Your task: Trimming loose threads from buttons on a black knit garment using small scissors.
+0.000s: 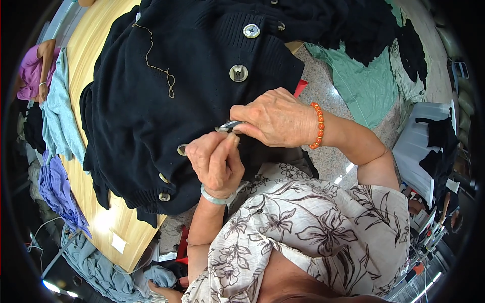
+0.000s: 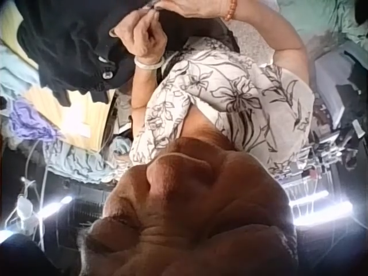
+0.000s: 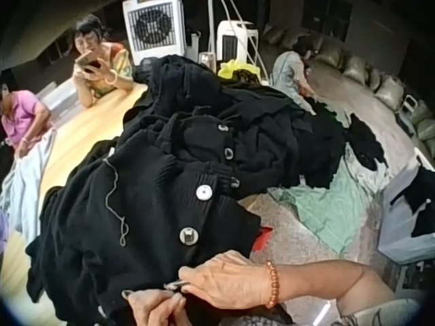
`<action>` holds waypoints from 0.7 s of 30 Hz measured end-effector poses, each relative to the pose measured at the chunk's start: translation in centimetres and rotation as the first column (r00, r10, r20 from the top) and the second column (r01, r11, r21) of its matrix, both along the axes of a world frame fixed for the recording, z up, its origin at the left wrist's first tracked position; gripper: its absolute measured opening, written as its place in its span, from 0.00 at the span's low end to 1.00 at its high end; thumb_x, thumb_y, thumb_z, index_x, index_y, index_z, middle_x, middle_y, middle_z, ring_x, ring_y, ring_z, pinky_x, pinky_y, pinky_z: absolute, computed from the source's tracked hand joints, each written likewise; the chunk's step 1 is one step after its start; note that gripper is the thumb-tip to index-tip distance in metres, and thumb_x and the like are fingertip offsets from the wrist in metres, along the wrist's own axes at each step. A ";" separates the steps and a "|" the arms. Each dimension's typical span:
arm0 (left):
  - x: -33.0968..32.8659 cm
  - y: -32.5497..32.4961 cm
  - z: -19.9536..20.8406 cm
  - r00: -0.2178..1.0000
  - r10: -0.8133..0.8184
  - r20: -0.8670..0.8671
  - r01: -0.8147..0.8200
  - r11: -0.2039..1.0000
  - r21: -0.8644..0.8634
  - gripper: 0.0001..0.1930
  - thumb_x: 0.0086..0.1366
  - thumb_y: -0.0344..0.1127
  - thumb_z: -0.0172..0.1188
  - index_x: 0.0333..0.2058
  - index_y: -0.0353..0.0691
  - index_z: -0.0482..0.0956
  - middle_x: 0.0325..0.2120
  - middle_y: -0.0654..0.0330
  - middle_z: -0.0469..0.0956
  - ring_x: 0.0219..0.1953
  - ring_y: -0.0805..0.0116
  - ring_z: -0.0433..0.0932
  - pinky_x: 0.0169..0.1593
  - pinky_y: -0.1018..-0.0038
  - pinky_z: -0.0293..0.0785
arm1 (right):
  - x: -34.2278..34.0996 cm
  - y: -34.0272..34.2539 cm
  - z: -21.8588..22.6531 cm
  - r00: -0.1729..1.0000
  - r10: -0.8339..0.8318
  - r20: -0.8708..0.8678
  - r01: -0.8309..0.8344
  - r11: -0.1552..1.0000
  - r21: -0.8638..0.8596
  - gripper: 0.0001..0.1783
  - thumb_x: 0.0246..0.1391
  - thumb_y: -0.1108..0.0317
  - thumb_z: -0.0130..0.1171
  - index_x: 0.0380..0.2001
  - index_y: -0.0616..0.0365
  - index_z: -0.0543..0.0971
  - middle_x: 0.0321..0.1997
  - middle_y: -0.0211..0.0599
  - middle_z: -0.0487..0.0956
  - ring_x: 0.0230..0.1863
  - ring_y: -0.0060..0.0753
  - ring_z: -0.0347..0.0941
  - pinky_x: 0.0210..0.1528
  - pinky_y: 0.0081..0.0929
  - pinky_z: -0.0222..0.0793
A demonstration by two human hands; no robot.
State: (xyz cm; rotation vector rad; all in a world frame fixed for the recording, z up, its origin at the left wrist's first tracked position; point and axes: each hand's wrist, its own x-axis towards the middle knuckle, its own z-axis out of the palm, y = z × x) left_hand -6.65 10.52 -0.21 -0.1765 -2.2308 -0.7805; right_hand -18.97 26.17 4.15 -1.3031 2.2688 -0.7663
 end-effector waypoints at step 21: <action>-0.4 -1.8 1.8 0.915 0.067 0.399 -0.173 0.956 0.235 0.21 0.54 0.20 0.72 0.48 0.35 0.80 0.32 0.58 0.78 0.35 0.62 0.75 0.40 0.69 0.73 | -2.4 -2.8 -1.2 0.721 -0.139 0.678 0.319 0.936 -0.147 0.14 0.64 0.64 0.64 0.34 0.67 0.82 0.24 0.26 0.79 0.27 0.12 0.71 0.28 0.17 0.64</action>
